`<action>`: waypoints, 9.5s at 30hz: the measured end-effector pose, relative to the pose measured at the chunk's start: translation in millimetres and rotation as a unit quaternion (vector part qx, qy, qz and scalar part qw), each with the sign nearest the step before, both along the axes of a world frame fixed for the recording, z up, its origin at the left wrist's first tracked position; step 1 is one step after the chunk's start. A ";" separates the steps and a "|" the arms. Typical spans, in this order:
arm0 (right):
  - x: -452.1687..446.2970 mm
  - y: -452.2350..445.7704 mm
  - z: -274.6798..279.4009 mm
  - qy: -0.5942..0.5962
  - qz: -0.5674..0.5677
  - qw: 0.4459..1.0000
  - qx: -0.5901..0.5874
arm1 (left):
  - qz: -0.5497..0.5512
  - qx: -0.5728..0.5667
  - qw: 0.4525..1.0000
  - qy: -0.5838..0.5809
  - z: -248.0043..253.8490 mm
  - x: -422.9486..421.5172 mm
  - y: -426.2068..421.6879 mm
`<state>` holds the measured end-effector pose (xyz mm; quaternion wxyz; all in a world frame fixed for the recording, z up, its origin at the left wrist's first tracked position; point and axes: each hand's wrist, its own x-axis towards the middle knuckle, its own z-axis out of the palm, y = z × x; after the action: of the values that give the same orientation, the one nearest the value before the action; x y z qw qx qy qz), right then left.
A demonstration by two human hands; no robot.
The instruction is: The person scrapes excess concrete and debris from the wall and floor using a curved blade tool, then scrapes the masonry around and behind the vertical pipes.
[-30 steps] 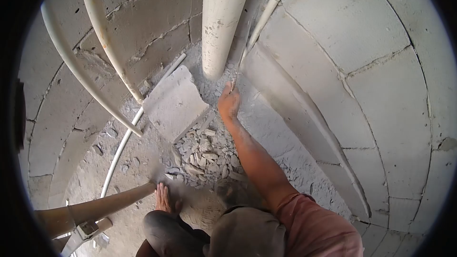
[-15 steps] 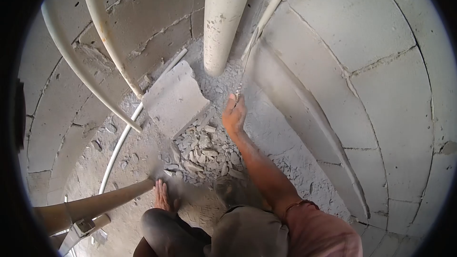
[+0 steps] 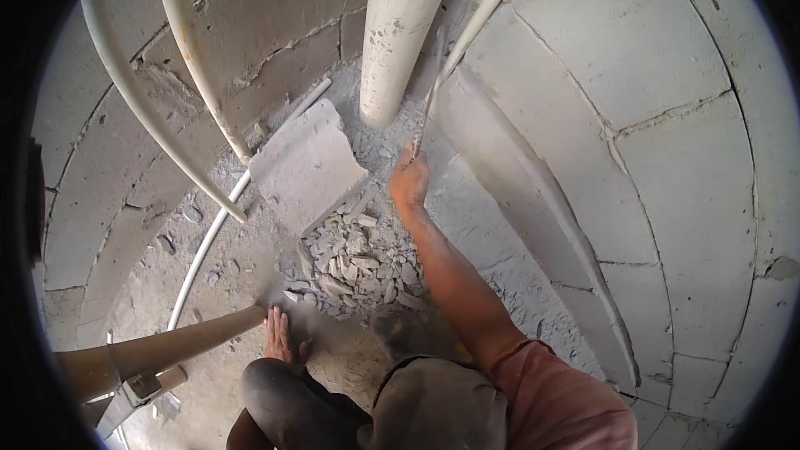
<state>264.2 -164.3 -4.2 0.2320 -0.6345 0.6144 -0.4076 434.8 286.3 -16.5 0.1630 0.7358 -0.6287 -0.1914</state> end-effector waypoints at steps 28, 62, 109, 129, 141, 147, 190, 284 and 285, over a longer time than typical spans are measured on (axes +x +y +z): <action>-112.6 84.0 2.7 -0.079 0.135 0.950 0.269 | 0.008 -0.004 1.000 -0.004 8.1 -6.3 -7.3; -342.1 186.4 35.7 0.113 0.184 0.865 0.453 | 0.354 -0.066 0.552 0.752 129.5 -141.7 -614.6; -328.2 200.2 48.1 0.171 0.185 0.893 0.373 | 0.198 -0.246 0.904 0.289 111.2 -139.0 -613.1; -334.8 207.1 33.7 0.207 0.190 0.871 0.402 | 0.223 -0.346 0.901 0.140 99.0 -155.2 -619.0; -305.6 211.5 50.4 0.149 0.111 0.913 0.364 | 0.045 -0.236 0.953 0.184 176.9 -130.9 -517.1; -282.9 174.2 123.2 0.141 0.130 0.925 0.328 | 0.016 -0.353 0.912 0.209 317.5 -121.6 -483.0; -297.8 204.9 148.7 0.102 0.163 0.924 0.330 | -0.012 -0.482 0.868 -0.119 737.0 -96.2 -643.2; -320.6 -5.3 521.6 0.229 -0.089 0.766 -0.594 | 0.060 -0.336 0.920 0.192 391.3 -104.8 -520.2; -322.0 -6.9 519.8 0.233 -0.098 0.760 -0.598 | 0.054 -0.339 0.918 0.200 392.4 -106.7 -523.4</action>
<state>-57.8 -171.2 515.5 -0.3864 -0.6561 0.3398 -0.5520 328.1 -237.2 375.9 0.5352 0.6157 -0.5695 -0.1007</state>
